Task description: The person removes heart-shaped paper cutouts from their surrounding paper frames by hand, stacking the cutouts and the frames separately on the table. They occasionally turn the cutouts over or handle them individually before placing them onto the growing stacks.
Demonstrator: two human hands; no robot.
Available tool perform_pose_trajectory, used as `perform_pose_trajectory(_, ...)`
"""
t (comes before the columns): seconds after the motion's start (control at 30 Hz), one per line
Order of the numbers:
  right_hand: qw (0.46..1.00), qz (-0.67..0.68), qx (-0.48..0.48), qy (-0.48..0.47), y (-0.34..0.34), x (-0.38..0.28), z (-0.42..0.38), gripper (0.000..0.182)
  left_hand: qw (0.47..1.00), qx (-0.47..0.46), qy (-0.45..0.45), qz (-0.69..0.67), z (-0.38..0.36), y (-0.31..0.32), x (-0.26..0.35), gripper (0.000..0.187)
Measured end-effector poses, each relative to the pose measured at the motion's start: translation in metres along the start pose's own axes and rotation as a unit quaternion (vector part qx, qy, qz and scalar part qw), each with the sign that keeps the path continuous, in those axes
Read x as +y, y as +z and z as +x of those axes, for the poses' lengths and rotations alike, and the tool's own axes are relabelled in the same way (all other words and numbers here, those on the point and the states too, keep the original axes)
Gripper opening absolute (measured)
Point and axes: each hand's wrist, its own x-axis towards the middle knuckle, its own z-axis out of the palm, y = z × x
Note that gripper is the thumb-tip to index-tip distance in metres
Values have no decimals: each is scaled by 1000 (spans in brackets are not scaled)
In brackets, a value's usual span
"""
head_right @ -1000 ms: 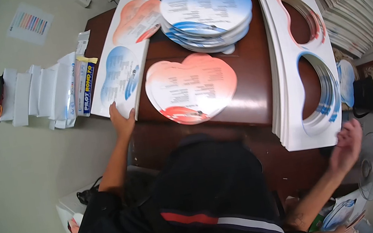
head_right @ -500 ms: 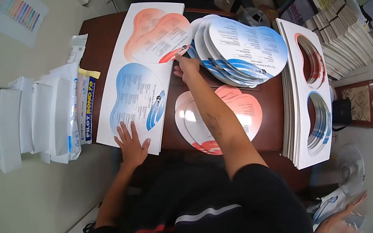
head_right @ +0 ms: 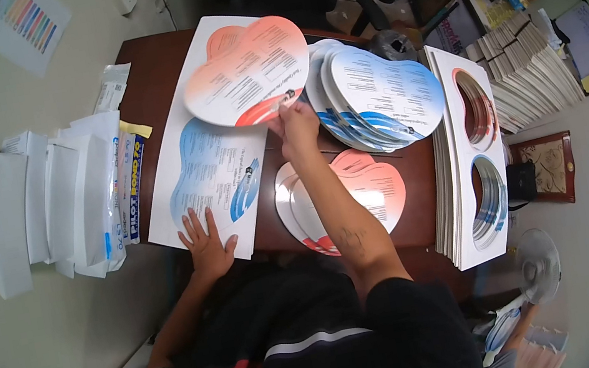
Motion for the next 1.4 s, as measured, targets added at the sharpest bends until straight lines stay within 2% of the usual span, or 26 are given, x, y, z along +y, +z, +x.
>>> perform_pose_trajectory(0.1,998,57,-11,12,-13,-28,-68,8,1000,-3,-7,7,0,5,-1,91)
perform_pose_trajectory(0.2,993,114,-16,2,-32,-56,-118,9,999,-41,-24,9,1,6,-2,94)
perform_pose_trajectory(0.33,992,124,-5,-22,-73,-78,-160,9,993,-101,-52,-26,6,-19,16,101)
perform_pose_trajectory(0.37,991,133,-13,-27,-85,-80,-167,8,996,-62,-52,-40,6,-30,32,99)
perform_pose_trajectory(0.4,990,138,-11,-30,-96,-81,-174,7,990,-21,21,-136,9,-40,47,98)
perform_pose_trajectory(0.47,989,144,-12,-34,-112,-84,-187,7,930,62,160,-325,23,-59,79,95)
perform_pose_trajectory(0.5,988,151,-6,-31,-117,-85,-192,7,873,62,172,-452,29,-68,105,78)
perform_pose_trajectory(0.53,988,152,-2,-28,-121,-85,-196,7,818,3,126,-561,32,-79,129,71)
perform_pose_trajectory(0.6,988,155,9,-21,-127,-84,-202,6,660,-115,25,-742,35,-98,170,57)
perform_pose_trajectory(0.63,989,148,6,-21,-135,-80,-204,7,658,-97,5,-747,35,-101,185,36)
perform_pose_trajectory(0.73,995,102,-22,-9,-162,-83,-215,14,630,-114,-23,-768,32,-95,194,30)
perform_pose_trajectory(0.8,998,59,10,-21,-194,-89,-216,28,665,-119,-17,-737,27,-83,184,29)
perform_pose_trajectory(0.87,997,26,70,-35,-228,-98,-212,29,690,-131,-20,-712,22,-72,177,28)
perform_pose_trajectory(0.97,995,-46,92,-11,-255,-115,-212,26,707,-156,-38,-689,14,-63,177,28)
perform_pose_trajectory(1.23,996,-72,55,0,-267,-130,-218,15,715,-155,-35,-681,5,-82,197,25)
perform_pose_trajectory(1.4,989,-127,80,-9,-269,-133,-217,12,761,-130,-67,-632,7,-75,200,25)
